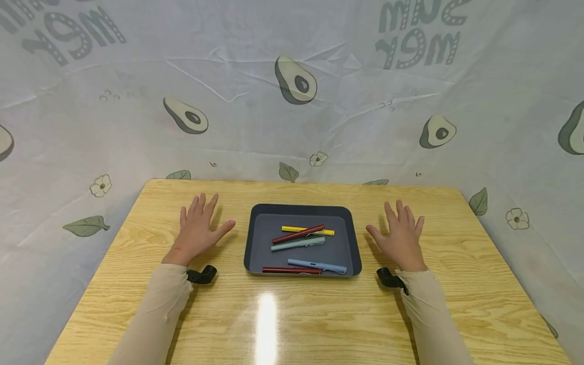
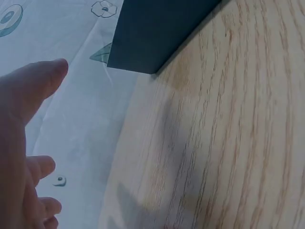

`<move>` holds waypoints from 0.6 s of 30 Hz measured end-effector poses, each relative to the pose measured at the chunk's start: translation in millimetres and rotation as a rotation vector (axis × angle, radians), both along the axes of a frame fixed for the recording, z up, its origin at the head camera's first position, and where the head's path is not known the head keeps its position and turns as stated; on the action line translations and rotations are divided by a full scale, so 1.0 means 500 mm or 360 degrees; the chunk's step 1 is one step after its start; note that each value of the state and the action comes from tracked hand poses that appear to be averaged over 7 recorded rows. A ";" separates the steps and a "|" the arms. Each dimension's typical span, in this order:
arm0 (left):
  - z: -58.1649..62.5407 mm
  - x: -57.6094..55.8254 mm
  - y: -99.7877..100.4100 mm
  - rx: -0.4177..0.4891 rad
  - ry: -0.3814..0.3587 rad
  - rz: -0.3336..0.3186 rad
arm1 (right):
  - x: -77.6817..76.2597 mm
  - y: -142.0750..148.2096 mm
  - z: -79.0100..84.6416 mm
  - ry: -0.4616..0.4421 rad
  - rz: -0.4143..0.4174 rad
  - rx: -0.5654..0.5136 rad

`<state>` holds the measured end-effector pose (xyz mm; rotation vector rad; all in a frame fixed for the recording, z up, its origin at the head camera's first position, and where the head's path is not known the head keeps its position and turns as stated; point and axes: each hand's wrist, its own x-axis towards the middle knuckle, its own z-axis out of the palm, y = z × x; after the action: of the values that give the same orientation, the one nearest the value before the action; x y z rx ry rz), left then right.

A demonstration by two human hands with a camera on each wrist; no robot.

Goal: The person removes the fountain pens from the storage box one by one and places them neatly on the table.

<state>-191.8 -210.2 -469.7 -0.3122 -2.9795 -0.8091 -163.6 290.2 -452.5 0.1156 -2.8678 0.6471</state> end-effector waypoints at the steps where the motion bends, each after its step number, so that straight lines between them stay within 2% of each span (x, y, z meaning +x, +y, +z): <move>1: 0.000 0.000 0.000 0.0009 0.0008 -0.0003 | 0.000 -0.001 0.002 -0.0001 0.0004 -0.0004; 5: -0.001 -0.001 0.005 0.0072 0.0031 -0.0034 | 0.002 0.000 0.005 -0.0013 0.0007 -0.0039; 18: 0.003 0.007 0.029 0.0341 -0.0017 -0.0120 | 0.004 -0.004 0.017 -0.0127 0.0029 -0.0102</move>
<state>-188.3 -195.8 -468.1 -0.4126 -2.8700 -1.1289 -161.4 288.3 -443.8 0.1087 -2.9218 0.7628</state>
